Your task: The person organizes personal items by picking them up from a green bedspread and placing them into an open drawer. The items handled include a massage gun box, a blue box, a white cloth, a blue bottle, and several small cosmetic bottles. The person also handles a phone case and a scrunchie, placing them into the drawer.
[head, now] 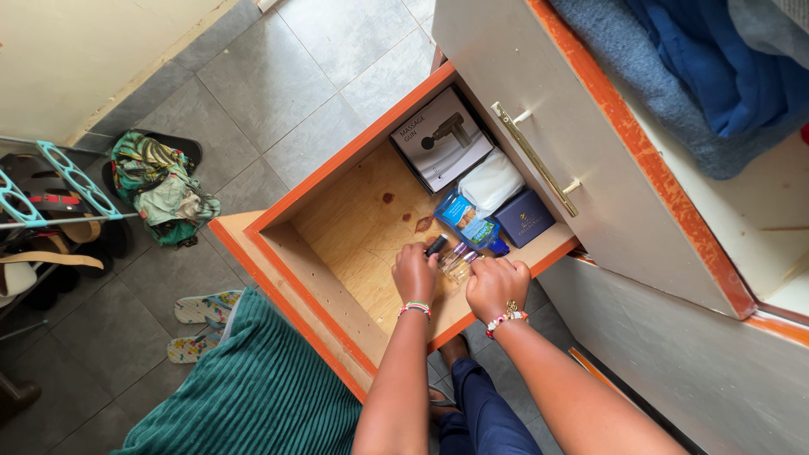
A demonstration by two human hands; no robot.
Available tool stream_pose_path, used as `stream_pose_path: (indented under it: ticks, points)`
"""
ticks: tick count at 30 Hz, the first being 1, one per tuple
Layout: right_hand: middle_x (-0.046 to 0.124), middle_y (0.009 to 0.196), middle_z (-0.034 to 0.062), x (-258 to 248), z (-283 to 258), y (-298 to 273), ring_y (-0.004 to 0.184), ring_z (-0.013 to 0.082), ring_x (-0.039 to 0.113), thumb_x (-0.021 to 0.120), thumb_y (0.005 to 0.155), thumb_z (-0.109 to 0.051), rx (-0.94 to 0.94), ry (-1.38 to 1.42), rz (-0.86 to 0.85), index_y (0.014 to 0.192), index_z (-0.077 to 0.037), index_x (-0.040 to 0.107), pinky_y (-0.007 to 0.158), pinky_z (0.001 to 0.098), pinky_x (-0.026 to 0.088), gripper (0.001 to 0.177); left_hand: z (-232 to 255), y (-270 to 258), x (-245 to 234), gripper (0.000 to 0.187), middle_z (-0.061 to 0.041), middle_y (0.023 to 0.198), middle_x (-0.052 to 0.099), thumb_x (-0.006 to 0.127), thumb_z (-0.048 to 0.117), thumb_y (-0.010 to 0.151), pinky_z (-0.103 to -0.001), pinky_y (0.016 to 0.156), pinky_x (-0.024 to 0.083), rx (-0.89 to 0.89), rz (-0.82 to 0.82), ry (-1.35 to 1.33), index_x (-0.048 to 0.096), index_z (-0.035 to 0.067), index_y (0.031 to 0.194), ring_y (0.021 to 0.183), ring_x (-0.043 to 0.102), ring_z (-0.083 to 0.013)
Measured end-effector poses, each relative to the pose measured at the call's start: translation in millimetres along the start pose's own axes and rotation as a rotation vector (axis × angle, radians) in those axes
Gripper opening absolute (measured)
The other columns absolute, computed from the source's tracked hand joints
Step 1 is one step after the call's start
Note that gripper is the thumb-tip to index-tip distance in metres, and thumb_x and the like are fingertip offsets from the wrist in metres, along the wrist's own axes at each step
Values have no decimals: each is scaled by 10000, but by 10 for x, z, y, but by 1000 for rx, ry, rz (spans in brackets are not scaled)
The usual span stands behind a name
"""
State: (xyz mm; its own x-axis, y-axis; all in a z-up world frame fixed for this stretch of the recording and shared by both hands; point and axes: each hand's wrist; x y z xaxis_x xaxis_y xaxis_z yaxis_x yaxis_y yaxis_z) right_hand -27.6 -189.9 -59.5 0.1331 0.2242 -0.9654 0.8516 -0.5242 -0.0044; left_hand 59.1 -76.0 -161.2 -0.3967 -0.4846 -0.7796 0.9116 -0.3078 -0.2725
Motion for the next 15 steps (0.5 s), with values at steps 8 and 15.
stream_pose_path:
  ticks: [8,15]
  points:
    - [635,706,-14,-3,-4,14,764,214,625,665,751,-132,2,-2,0,684,-168,649,778,419,384,78,117,474,-77,218,-124,1001,652,741,230,895,-475,817,503,16,133,57,694,104,1067,991,623,-346]
    - [644,714,-22,29,10,19,782,201,631,664,745,-125,0,0,-6,674,-170,642,776,419,379,86,204,809,325,213,-126,1024,691,696,141,894,-464,821,532,-47,100,-220,683,101,1103,1011,666,-304]
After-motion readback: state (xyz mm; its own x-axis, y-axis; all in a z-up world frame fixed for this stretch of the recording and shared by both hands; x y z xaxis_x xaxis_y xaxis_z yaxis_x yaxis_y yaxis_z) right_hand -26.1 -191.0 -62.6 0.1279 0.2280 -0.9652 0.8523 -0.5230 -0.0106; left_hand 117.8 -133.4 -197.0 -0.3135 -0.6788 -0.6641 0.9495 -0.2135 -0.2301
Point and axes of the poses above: each hand's wrist, its own y-axis towards the middle knuckle, its own x-axis out of the palm, z = x × y
